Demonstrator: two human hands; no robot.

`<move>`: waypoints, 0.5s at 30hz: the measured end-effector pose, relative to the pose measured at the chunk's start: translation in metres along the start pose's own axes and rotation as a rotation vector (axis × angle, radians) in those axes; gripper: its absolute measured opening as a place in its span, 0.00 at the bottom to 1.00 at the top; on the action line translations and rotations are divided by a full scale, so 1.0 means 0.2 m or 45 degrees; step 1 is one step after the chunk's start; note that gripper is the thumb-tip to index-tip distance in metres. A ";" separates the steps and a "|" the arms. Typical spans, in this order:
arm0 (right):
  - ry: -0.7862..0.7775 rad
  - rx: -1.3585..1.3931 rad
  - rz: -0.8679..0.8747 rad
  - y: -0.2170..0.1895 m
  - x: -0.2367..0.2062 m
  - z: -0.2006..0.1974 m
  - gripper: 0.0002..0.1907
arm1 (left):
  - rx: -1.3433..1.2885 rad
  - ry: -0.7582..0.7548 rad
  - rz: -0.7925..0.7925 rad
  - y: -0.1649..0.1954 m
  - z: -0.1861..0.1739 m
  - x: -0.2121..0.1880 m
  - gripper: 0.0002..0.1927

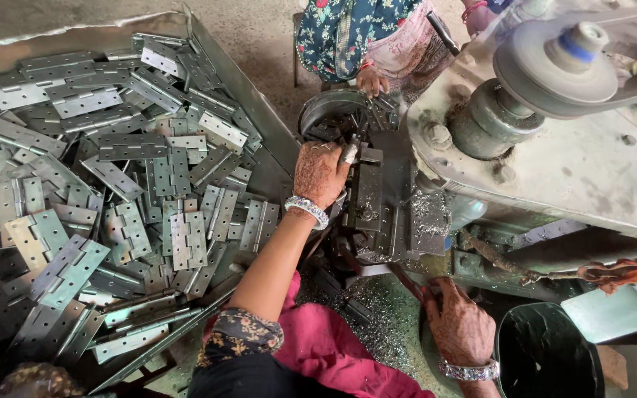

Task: The person repeatedly picks up small metal plates from a bin, places them against a grinding wheel, and removes them after grinding. The person uses both hands to handle the parts and operates the machine continuously.

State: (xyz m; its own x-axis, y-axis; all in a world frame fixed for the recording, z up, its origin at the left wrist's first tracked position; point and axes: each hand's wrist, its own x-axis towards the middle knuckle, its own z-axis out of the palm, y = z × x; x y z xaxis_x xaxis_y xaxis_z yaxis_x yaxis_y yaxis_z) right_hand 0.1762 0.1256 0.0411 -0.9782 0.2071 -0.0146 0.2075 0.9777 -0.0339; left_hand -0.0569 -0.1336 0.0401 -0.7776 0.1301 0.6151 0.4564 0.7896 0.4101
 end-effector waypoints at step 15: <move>0.020 -0.031 0.002 0.00 -0.01 0.02 0.21 | -0.147 0.210 0.198 -0.07 0.07 -0.07 0.12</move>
State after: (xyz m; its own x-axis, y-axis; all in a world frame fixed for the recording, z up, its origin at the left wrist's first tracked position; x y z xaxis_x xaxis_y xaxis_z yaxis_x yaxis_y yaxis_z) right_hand 0.1775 0.1262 0.0372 -0.9779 0.2090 0.0008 0.2090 0.9779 -0.0095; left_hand -0.0586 -0.1389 0.0165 -0.6171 0.1376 0.7748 0.6189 0.6929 0.3699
